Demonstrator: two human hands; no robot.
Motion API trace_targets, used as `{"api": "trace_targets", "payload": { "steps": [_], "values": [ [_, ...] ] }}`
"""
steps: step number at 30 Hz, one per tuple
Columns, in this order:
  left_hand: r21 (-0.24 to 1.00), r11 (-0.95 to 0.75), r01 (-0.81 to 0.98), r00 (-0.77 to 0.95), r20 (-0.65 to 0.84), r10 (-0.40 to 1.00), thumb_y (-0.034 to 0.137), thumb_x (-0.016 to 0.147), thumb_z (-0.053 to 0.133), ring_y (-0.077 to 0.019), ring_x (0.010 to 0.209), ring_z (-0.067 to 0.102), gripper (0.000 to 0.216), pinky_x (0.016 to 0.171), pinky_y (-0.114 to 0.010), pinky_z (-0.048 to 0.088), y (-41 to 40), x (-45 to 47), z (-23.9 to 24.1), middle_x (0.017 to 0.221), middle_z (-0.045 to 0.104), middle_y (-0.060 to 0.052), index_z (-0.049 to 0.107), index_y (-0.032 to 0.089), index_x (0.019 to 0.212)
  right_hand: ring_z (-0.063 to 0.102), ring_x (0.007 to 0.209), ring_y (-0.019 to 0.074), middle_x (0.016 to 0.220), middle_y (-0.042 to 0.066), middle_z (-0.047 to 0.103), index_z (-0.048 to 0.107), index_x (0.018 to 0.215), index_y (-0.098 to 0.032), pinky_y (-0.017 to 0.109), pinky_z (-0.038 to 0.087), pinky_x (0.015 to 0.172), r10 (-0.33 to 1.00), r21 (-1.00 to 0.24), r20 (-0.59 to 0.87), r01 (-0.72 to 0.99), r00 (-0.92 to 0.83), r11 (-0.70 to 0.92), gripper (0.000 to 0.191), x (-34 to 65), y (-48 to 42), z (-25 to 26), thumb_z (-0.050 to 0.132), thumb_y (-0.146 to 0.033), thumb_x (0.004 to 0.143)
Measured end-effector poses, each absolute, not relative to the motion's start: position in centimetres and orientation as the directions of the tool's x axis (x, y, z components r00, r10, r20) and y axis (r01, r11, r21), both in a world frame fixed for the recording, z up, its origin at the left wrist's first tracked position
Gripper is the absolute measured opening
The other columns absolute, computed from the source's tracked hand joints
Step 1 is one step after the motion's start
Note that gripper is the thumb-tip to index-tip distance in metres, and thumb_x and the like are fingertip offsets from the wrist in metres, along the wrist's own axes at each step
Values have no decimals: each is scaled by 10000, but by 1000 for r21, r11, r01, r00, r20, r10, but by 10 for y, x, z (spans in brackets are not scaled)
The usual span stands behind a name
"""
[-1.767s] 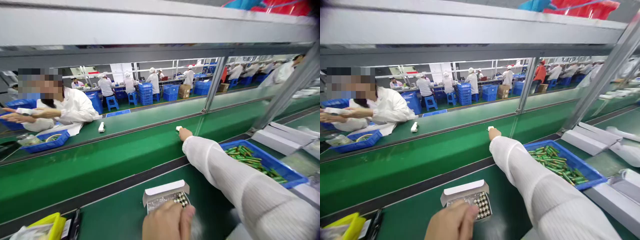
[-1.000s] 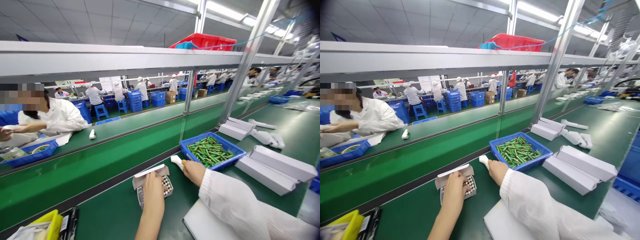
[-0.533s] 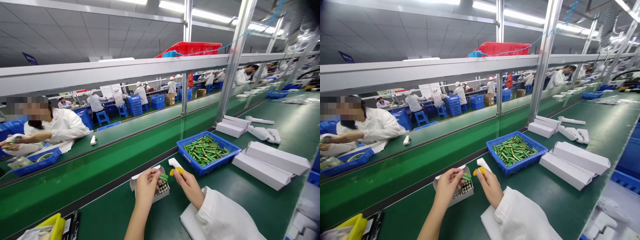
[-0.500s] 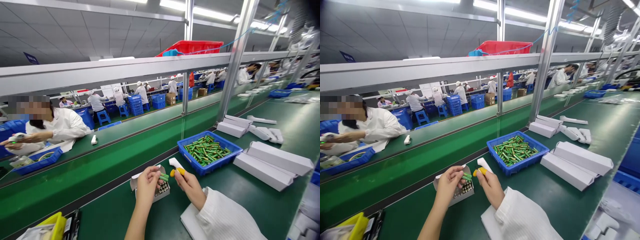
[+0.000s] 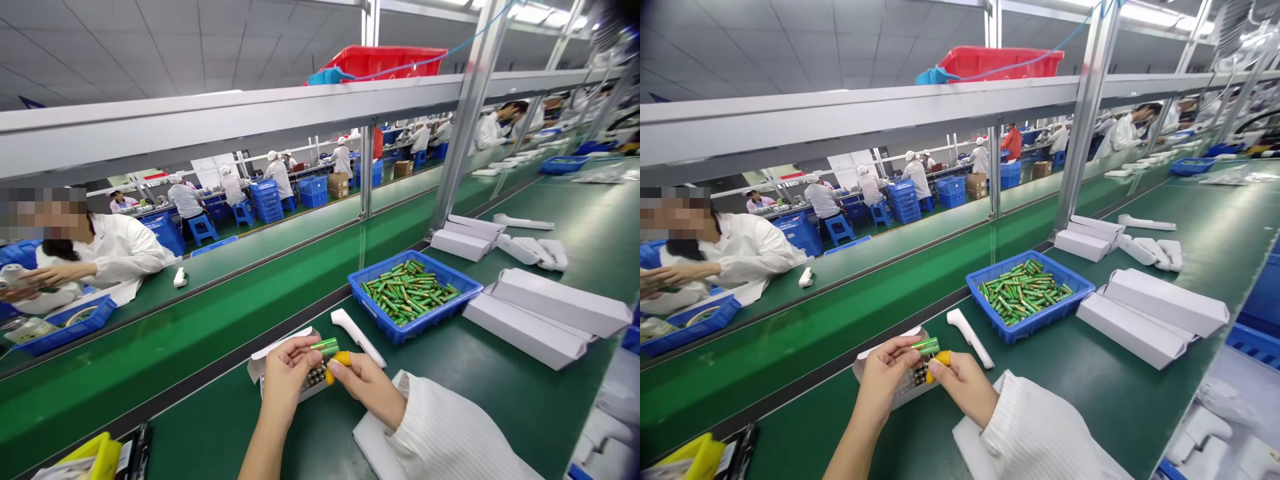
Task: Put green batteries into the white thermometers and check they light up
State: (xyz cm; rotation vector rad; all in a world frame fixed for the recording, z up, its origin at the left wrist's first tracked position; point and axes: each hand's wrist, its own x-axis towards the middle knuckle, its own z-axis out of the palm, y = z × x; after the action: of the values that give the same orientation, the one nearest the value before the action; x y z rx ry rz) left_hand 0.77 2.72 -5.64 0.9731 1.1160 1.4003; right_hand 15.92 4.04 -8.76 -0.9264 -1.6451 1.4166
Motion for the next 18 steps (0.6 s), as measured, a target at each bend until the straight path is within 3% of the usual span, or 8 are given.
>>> {"api": "trace_targets", "payload": {
  "steps": [7, 10, 14, 16, 18],
  "values": [
    [977, -12, -213, -138, -18, 990, 325, 572, 814, -103, 580, 611, 338, 607, -205, 519, 27, 8, -55, 704, 704, -52, 712, 125, 826, 267, 479, 74, 511, -57, 305, 524, 660, -148, 238, 195, 453, 890, -986, 64, 109, -451, 127, 566, 165, 40, -81, 465, -697, 787],
    [977, 5, -214, -123, -32, 992, 309, 553, 825, -109, 615, 624, 333, 636, -206, 517, 25, 10, -53, 699, 702, -48, 702, 123, 800, 236, 416, 57, 463, -80, 288, 516, 686, -156, 227, 157, 408, 887, -998, 51, 1, -460, 58, 532, 161, 40, -86, 494, -678, 784],
    [991, 44, -123, -59, -52, 997, 297, 556, 820, -101, 551, 587, 298, 553, -199, 483, 22, 6, -49, 624, 671, -26, 666, 123, 743, 165, 367, 27, 424, -116, 238, 452, 649, -178, 203, 114, 370, 875, -974, 9, -201, -484, -101, 511, 162, 46, -91, 593, -664, 718],
    [996, 85, -12, 18, -85, 996, 262, 560, 810, -101, 541, 576, 251, 541, -199, 467, 20, 2, -45, 624, 668, -32, 659, 120, 703, 152, 354, 18, 412, -123, 222, 423, 620, -186, 192, 97, 355, 920, -953, -15, -272, -392, -132, 531, 169, 54, -86, 634, -671, 671],
    [988, 113, 103, 112, -125, 986, 226, 566, 792, -126, 603, 605, 203, 584, -215, 474, 18, -1, -41, 692, 691, -61, 675, 116, 691, 145, 350, 13, 416, -133, 194, 369, 607, -200, 176, 100, 346, 989, -919, -15, -387, -150, -73, 559, 180, 63, -80, 649, -683, 643]
  ]
}}
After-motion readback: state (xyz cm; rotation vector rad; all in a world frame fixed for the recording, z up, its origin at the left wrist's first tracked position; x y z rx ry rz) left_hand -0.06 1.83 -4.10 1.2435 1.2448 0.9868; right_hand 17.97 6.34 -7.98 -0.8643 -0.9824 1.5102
